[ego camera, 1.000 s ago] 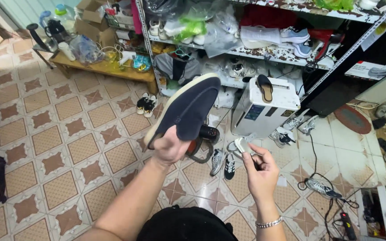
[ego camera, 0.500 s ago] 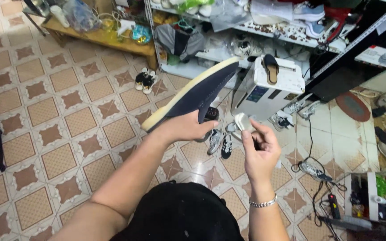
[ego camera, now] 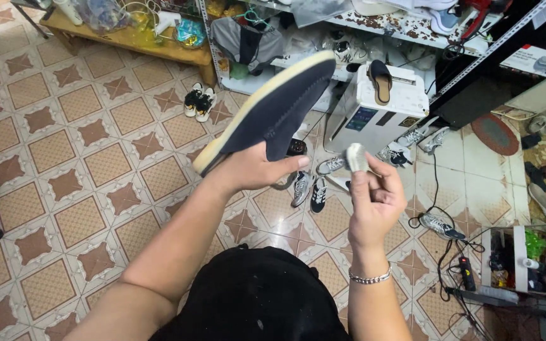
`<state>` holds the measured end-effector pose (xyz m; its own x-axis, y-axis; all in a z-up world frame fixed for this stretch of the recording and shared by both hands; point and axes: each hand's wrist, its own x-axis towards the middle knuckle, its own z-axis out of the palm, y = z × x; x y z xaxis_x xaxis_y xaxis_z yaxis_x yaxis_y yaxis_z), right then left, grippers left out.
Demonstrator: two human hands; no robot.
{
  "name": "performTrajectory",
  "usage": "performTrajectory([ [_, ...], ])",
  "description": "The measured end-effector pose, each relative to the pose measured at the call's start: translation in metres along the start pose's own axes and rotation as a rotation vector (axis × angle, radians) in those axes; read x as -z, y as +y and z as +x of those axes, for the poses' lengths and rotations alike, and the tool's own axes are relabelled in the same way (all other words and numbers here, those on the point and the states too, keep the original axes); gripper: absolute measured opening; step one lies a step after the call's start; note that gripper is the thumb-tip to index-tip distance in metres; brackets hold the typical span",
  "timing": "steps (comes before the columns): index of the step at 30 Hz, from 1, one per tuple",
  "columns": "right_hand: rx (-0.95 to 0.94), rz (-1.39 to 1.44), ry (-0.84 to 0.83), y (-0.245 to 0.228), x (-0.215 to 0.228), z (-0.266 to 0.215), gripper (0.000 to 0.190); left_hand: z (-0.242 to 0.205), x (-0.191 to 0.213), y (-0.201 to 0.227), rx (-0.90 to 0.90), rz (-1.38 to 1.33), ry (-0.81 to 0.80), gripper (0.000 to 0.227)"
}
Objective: The person holds a dark blue slip-on shoe and uses a brush to clean its upper surface and sole. They rotate the shoe to access different areas and then place it on a white stool next to another shoe.
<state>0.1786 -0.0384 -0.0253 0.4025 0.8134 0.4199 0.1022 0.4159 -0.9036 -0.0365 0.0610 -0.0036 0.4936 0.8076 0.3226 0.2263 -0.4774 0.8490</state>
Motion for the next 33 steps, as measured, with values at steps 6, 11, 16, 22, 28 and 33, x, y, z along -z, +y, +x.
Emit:
performTrajectory([
  [6, -0.124, 0.167, 0.084, 0.011, 0.000, 0.003, 0.025, 0.031, 0.014, -0.016, 0.053, -1.020, 0.099, 0.070],
  [11, -0.142, 0.208, 0.085, 0.012, -0.009, 0.008, 0.026, 0.059, 0.045, 0.015, -0.254, -1.716, 0.141, 0.089],
  [16, -0.300, 0.846, -0.171, 0.052, -0.001, 0.015, 0.028, 0.072, 0.047, 0.022, -0.377, -2.116, -0.177, 0.107],
  [22, -0.229, 0.636, -0.361, 0.002, -0.064, 0.029, 0.027, 0.063, 0.034, 0.068, -0.520, -2.107, -0.755, 0.099],
  [28, -0.342, 0.680, -0.293, 0.008, -0.078, 0.013, 0.039, 0.059, -0.006, 0.014, -0.207, -2.268, -0.364, 0.113],
  [33, -0.406, 0.656, -0.081, 0.011, -0.074, 0.007, 0.035, 0.032, -0.014, -0.031, -0.250, -1.680, -0.217, 0.079],
])
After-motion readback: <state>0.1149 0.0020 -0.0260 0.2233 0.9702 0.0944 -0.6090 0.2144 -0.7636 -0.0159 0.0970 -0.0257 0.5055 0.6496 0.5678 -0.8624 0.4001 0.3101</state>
